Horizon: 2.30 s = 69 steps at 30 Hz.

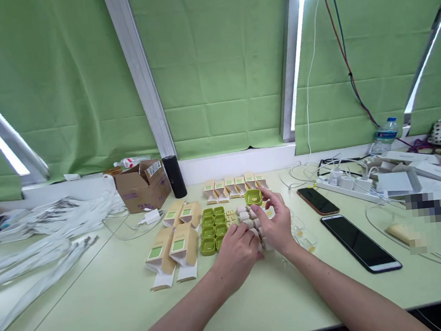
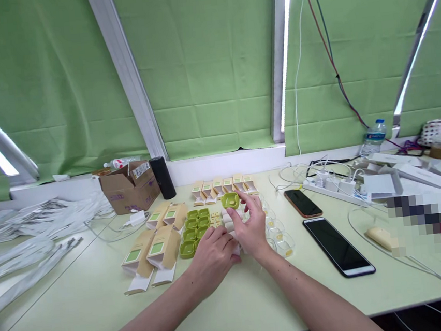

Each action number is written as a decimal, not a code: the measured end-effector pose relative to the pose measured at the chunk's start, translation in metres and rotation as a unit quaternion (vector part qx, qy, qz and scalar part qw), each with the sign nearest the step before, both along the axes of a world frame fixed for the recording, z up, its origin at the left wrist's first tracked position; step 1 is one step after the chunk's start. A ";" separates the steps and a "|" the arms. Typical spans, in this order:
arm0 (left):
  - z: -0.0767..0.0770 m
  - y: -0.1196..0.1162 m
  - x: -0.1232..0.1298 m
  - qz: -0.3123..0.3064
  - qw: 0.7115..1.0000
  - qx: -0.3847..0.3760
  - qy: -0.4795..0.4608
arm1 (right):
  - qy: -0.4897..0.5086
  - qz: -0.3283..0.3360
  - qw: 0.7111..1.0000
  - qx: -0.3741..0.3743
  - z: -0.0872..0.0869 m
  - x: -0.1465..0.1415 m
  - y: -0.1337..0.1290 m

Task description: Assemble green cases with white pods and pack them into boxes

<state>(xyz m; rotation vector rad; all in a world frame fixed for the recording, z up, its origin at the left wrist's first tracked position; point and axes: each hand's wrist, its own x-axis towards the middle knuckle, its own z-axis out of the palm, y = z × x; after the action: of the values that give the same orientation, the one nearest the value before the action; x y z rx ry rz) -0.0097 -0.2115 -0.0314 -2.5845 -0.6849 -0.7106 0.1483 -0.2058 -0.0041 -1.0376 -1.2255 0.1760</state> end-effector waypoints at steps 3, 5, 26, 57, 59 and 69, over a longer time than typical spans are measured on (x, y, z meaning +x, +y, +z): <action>-0.002 0.001 0.000 0.001 1.000 -0.006 -0.011 | -0.005 -0.001 1.000 0.003 0.000 0.000 -0.001; -0.002 0.001 0.000 0.005 1.000 0.000 -0.007 | -0.010 0.000 1.000 0.006 0.000 -0.001 -0.001; 0.010 -0.002 -0.007 0.010 0.997 -0.026 -0.078 | 0.003 0.054 0.998 -0.018 -0.007 0.000 0.002; 0.028 0.016 -0.034 0.041 0.902 -0.007 -0.430 | -0.046 0.264 0.963 -0.009 -0.021 -0.020 -0.011; 0.028 0.015 -0.034 0.047 0.898 -0.031 -0.436 | -0.059 0.249 0.966 -0.017 -0.022 -0.021 -0.011; 0.020 0.013 -0.030 0.070 0.896 -0.147 -0.413 | -0.054 0.191 0.980 0.010 -0.023 -0.023 -0.008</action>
<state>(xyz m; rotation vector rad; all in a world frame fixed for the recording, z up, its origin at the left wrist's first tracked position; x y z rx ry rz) -0.0393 -0.1986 -0.0117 -2.3670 -1.2861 -1.8059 0.1253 -0.2136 -0.0275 -0.7927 -1.5158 0.4085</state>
